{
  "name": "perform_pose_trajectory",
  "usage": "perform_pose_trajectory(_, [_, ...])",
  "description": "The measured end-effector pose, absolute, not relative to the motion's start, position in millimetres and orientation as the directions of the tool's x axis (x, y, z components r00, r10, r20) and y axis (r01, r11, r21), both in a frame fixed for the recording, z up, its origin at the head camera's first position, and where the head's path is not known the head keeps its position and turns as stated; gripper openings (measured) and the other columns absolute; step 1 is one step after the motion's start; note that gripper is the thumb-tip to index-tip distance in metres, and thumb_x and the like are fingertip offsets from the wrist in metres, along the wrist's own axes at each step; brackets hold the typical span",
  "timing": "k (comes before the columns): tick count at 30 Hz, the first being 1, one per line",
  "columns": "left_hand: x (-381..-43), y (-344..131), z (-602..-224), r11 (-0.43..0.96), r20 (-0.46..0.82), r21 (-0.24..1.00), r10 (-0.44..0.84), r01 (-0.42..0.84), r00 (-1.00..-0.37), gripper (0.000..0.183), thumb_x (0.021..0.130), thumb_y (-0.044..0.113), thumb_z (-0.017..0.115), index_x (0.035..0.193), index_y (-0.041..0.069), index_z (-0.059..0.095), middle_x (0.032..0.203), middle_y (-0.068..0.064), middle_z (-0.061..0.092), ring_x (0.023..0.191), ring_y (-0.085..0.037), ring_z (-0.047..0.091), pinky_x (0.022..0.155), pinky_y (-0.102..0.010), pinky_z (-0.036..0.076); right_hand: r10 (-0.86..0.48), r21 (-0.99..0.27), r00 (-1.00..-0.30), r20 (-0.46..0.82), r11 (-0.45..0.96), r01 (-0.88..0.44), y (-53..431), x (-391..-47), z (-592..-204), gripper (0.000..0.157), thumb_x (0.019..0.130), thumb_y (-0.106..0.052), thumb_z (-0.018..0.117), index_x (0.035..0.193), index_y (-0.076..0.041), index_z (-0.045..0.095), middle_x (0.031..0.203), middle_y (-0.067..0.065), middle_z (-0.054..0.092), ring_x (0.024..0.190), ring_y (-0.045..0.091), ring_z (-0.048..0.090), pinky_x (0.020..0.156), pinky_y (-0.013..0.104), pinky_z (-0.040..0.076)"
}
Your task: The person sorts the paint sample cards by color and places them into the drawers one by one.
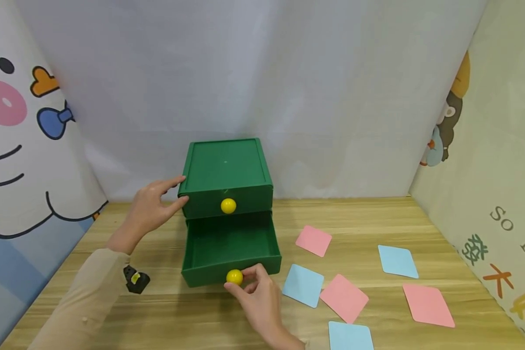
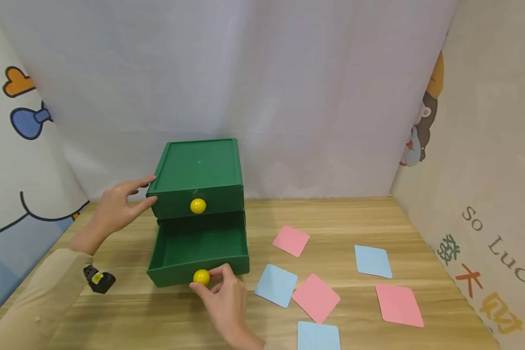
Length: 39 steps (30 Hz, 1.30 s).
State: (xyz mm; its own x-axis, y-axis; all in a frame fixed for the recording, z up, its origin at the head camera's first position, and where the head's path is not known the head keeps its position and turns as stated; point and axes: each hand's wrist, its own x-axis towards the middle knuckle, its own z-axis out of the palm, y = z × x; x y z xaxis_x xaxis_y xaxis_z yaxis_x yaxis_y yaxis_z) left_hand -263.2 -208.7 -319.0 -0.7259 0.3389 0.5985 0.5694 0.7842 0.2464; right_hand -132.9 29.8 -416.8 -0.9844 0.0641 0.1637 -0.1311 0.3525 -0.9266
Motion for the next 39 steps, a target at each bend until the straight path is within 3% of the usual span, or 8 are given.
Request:
perform_pose_trajectory(10, [-263, -209, -319, 0.783, 0.599, 0.254, 0.334, 0.568, -0.728, 0.048, 0.083, 0.021, 0.067, 0.125, 0.003, 0.055, 0.113, -0.022, 0.060, 0.098, -0.038, 0.056, 0.076, -0.053, 0.046, 0.058, -0.929, -0.986, 0.157, 0.347, -0.128, 30, -131, -416, 0.037, 0.072, -0.038, 0.075, 0.090, -0.011, 0.057, 0.084, -0.001, 0.063, 0.053, 0.001, 0.052, 0.048, 0.018, 0.042])
perform_pose_trajectory(16, [-263, -209, -319, 0.780, 0.604, 0.247, 0.340, 0.575, -0.721, 0.048, 0.083, 0.021, 0.067, 0.125, 0.003, 0.054, 0.113, -0.022, 0.059, 0.098, -0.037, 0.056, 0.075, -0.052, 0.047, -0.025, -0.924, -0.991, 0.133, 0.358, -0.133, 36, -129, -412, 0.045, 0.069, -0.042, 0.076, 0.096, -0.012, 0.056, 0.090, 0.000, 0.063, 0.052, 0.002, 0.053, 0.049, 0.020, 0.044])
perform_pose_trajectory(23, [-263, -209, -319, 0.774, 0.606, 0.253, 0.340, 0.580, -0.719, 0.048, 0.082, 0.020, 0.067, 0.125, 0.003, 0.055, 0.109, -0.023, 0.061, 0.096, -0.036, 0.057, 0.073, -0.051, 0.047, -0.130, -0.917, -0.982, 0.135, 0.358, -0.173, 56, -126, -401, 0.043, 0.070, -0.037, 0.077, 0.099, -0.011, 0.057, 0.090, -0.001, 0.065, 0.057, 0.004, 0.056, 0.051, 0.021, 0.045])
perform_pose_trajectory(30, [-263, -209, -320, 0.774, 0.594, 0.269, 0.334, 0.573, -0.731, 0.048, 0.083, 0.020, 0.067, 0.126, 0.004, 0.054, 0.110, -0.023, 0.060, 0.097, -0.036, 0.057, 0.073, -0.051, 0.047, -0.149, -0.842, -0.966, 0.210, 0.475, -0.256, 93, -125, -389, 0.038, 0.071, -0.035, 0.076, 0.097, -0.013, 0.058, 0.090, -0.004, 0.063, 0.067, 0.003, 0.060, 0.060, 0.021, 0.047])
perform_pose_trajectory(35, [-263, -209, -320, 0.775, 0.596, 0.266, 0.336, 0.574, -0.730, 0.048, 0.083, 0.021, 0.067, 0.126, 0.004, 0.054, 0.110, -0.023, 0.060, 0.097, -0.036, 0.057, 0.073, -0.051, 0.047, -0.120, -0.793, -0.969, 0.217, 0.558, -0.246, 126, -131, -387, 0.036, 0.069, -0.030, 0.077, 0.098, -0.016, 0.062, 0.088, -0.010, 0.061, 0.075, 0.010, 0.059, 0.063, 0.025, 0.050])
perform_pose_trajectory(39, [-264, -209, -320, 0.774, 0.600, 0.263, 0.336, 0.576, -0.726, 0.048, 0.083, 0.021, 0.067, 0.125, 0.004, 0.055, 0.110, -0.023, 0.060, 0.097, -0.037, 0.057, 0.073, -0.051, 0.047, -0.145, -0.733, -0.969, 0.200, 0.634, -0.246, 160, -146, -393, 0.042, 0.069, -0.025, 0.078, 0.106, -0.013, 0.062, 0.094, -0.005, 0.062, 0.086, 0.018, 0.058, 0.069, 0.029, 0.051])
